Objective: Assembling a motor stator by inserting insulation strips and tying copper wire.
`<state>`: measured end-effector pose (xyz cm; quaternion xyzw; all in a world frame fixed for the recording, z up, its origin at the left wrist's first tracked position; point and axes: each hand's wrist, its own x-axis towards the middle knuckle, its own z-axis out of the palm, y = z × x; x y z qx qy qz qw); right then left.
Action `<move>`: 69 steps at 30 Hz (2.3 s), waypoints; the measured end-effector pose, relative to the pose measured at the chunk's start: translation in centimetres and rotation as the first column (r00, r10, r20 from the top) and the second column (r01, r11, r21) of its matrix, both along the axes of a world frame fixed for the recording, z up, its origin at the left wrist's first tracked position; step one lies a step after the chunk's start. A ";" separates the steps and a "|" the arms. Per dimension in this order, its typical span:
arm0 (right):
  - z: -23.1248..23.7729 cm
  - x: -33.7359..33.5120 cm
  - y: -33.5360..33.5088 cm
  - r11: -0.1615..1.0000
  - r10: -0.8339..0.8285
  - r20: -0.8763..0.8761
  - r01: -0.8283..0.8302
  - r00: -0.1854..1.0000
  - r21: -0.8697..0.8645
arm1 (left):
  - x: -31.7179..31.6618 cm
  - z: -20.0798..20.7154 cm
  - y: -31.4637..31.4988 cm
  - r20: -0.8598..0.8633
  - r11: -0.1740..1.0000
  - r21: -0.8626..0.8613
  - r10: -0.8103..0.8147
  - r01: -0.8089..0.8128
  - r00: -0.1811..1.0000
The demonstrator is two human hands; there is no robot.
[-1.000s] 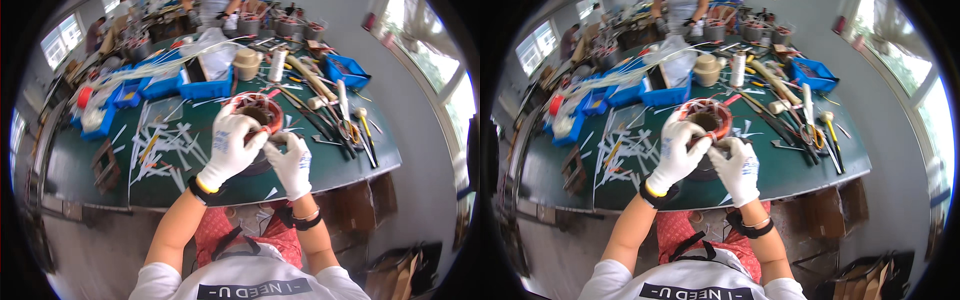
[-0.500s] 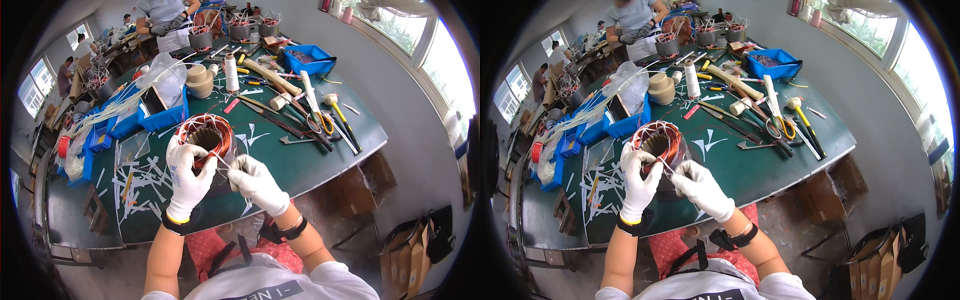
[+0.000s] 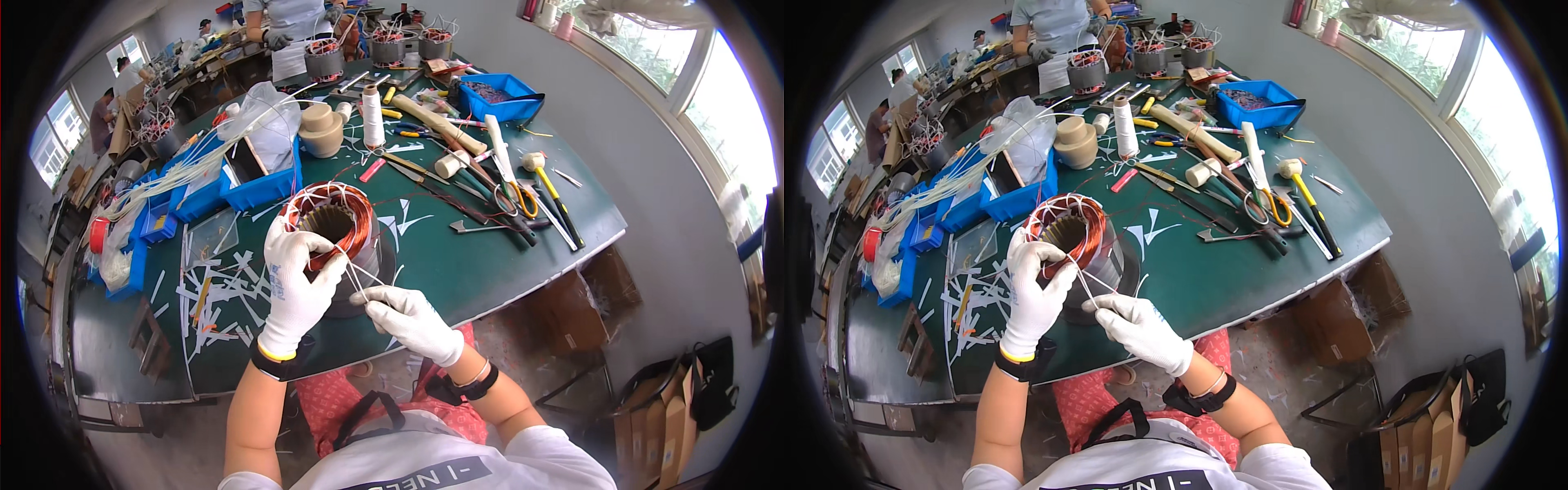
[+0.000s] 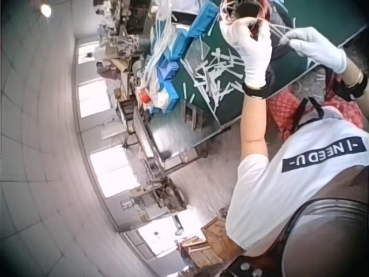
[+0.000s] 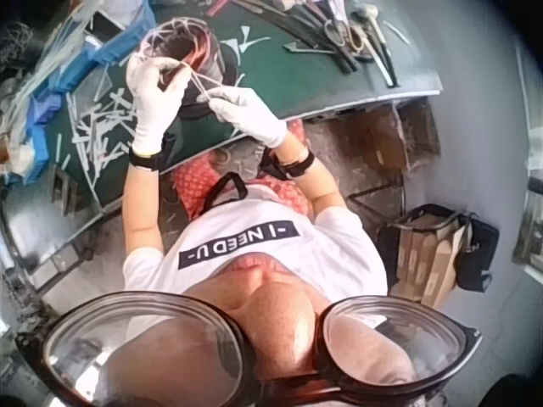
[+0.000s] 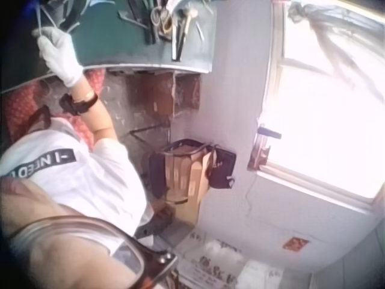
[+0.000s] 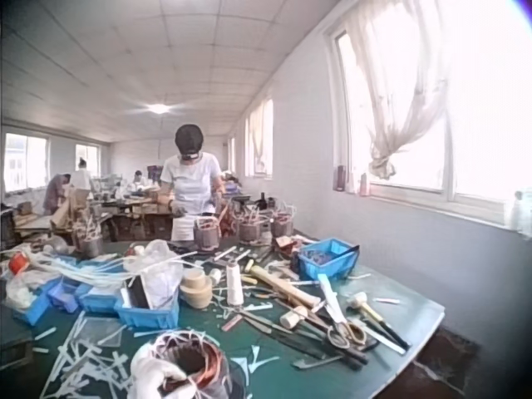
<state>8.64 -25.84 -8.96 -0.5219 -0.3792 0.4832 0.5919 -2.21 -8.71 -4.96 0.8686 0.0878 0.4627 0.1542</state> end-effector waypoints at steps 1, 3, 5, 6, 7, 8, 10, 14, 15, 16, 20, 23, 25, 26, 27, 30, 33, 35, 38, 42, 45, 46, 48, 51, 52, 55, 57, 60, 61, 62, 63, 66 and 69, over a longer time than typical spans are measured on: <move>0.4 0.2 -0.2 1.000 0.003 0.100 -0.002 0.995 -0.010 | -0.1 -0.2 0.2 -0.049 1.000 -0.006 -0.015 0.015 0.999; 2.9 -0.2 0.0 0.963 -0.158 0.391 0.054 0.907 0.264 | -0.6 -0.2 0.5 -0.095 0.999 0.013 -0.045 0.046 0.995; 4.7 0.5 1.2 0.855 -0.334 0.606 -0.038 0.722 0.517 | -0.3 -0.2 0.4 -0.060 0.999 0.009 -0.050 0.050 0.997; 5.9 1.4 3.4 0.696 -0.352 0.543 -0.175 0.762 0.697 | -0.1 0.0 0.5 -0.029 0.999 0.016 -0.050 0.050 0.998; 5.1 1.2 4.0 0.832 0.049 0.198 -0.149 0.979 0.534 | -0.2 -0.7 0.8 -0.036 0.999 0.008 -0.040 0.040 0.999; 5.2 0.9 4.7 0.904 0.351 -0.286 -0.242 0.892 0.353 | 0.1 -1.2 0.8 -0.005 0.996 0.080 0.048 -0.048 0.999; 5.4 0.0 5.5 0.932 0.222 -0.223 -0.140 0.949 0.335 | -0.2 -1.8 1.6 -0.020 0.995 0.086 0.042 -0.040 0.999; 3.7 -1.1 3.2 0.961 -0.012 -0.104 0.041 0.994 0.275 | -0.3 -0.4 1.4 0.003 0.992 0.089 -0.087 0.086 0.996; 1.1 -0.9 2.9 0.940 -0.031 -0.061 0.050 0.998 0.337 | -0.1 0.2 1.5 -0.003 0.986 0.118 -0.115 0.114 0.993; -1.3 -0.5 2.6 0.917 -0.064 -0.014 0.065 0.998 0.394 | 0.4 0.3 1.5 -0.004 0.978 0.140 -0.154 0.153 0.988; -0.1 -0.9 2.4 0.949 -0.019 0.077 -0.007 0.997 0.316 | -0.3 -0.5 3.6 -0.032 0.960 0.082 -0.265 0.266 0.964; -1.9 -1.9 4.1 0.871 -0.180 0.349 -0.016 0.920 0.491 | -1.3 -0.3 3.8 -0.054 0.957 0.123 -0.256 0.261 0.965; -2.0 -2.3 4.9 0.828 -0.334 0.588 -0.067 0.737 0.556 | -1.8 0.1 4.4 -0.117 0.950 0.090 -0.287 0.298 0.951; -2.0 -2.3 5.4 0.840 -0.363 0.651 -0.069 0.667 0.538 | -2.1 0.9 4.9 -0.182 0.950 0.070 -0.288 0.304 0.940; -2.5 -2.3 5.7 0.825 -0.422 0.680 -0.056 0.600 0.562 | -2.0 1.4 4.7 -0.201 0.944 -0.102 -0.327 0.312 0.923; -2.6 -2.5 5.5 0.809 -0.525 0.748 -0.034 0.406 0.586 | -0.9 4.0 1.6 -0.519 0.989 0.048 -0.098 0.143 0.849; -2.1 -2.5 5.4 0.822 -0.527 0.781 -0.031 0.336 0.568 | -0.1 2.0 1.3 -0.342 0.991 0.000 -0.123 0.131 0.931; -1.4 -2.1 4.6 0.811 -0.536 0.793 -0.085 0.290 0.579 | -0.4 1.1 1.3 -0.321 0.990 -0.021 -0.139 0.140 0.937; 1.3 -0.2 0.7 0.859 -0.511 0.854 0.056 0.093 0.508 | -0.5 0.6 2.4 -0.243 0.989 -0.030 -0.149 0.146 0.959; -0.5 5.1 -9.7 0.874 -0.248 0.956 0.390 -0.158 0.291 | -0.6 0.8 2.4 -0.273 0.984 -0.045 -0.176 0.170 0.946; -5.0 10.7 -19.9 0.798 -0.294 0.953 0.530 -0.074 0.287 | -0.4 1.4 2.5 -0.268 0.974 -0.050 -0.228 0.223 0.936; -5.6 12.4 -22.6 0.710 -0.391 0.917 0.607 -0.080 0.356 | -0.2 1.6 2.3 -0.264 0.968 -0.075 -0.250 0.238 0.932; -4.3 10.2 -20.6 0.652 -0.281 0.956 0.714 -0.086 0.256 | 0.1 1.6 2.3 -0.274 0.974 -0.049 -0.226 0.221 0.935; -4.0 6.4 -15.4 0.727 -0.244 0.957 0.682 0.156 0.074 | -0.2 1.3 2.9 -0.238 0.970 0.027 -0.229 0.242 0.944; -3.5 4.9 -11.9 0.811 -0.392 0.915 0.504 0.094 0.296 | -0.4 1.2 2.9 -0.243 0.971 0.029 -0.223 0.236 0.944; -1.4 0.3 -3.8 0.834 -0.509 0.814 0.393 0.280 0.387 | -0.8 1.0 3.5 -0.237 0.968 0.063 -0.224 0.245 0.945; -0.4 -1.0 -0.3 0.719 -0.677 0.702 0.398 0.220 0.569 | -0.4 0.8 3.6 -0.209 0.959 0.104 -0.237 0.263 0.949; -0.5 -0.6 2.3 0.775 -0.592 0.804 0.311 0.053 0.550 | -0.1 1.1 3.3 -0.205 0.952 0.133 -0.245 0.275 0.948; -0.7 -0.4 3.1 0.822 -0.535 0.842 0.277 0.073 0.498 | -0.1 1.5 3.2 -0.274 0.954 0.204 -0.159 0.219 0.948; -0.1 -0.6 3.6 0.873 -0.462 0.884 0.220 0.078 0.436 | -0.4 2.2 3.2 -0.336 0.947 0.280 -0.060 0.161 0.940; 0.3 -0.5 3.6 0.890 -0.447 0.868 0.198 0.216 0.410 | -0.8 3.1 3.3 -0.412 0.926 0.337 -0.018 0.171 0.911; 3.3 0.4 3.1 0.953 -0.282 0.742 0.089 0.608 0.289 | -0.7 5.9 3.4 -0.674 0.976 0.069 -0.106 0.205 0.731; 2.4 0.7 3.9 0.940 -0.335 0.744 0.148 0.578 0.309 | -0.2 5.6 5.0 -0.810 0.929 0.089 -0.142 0.359 0.569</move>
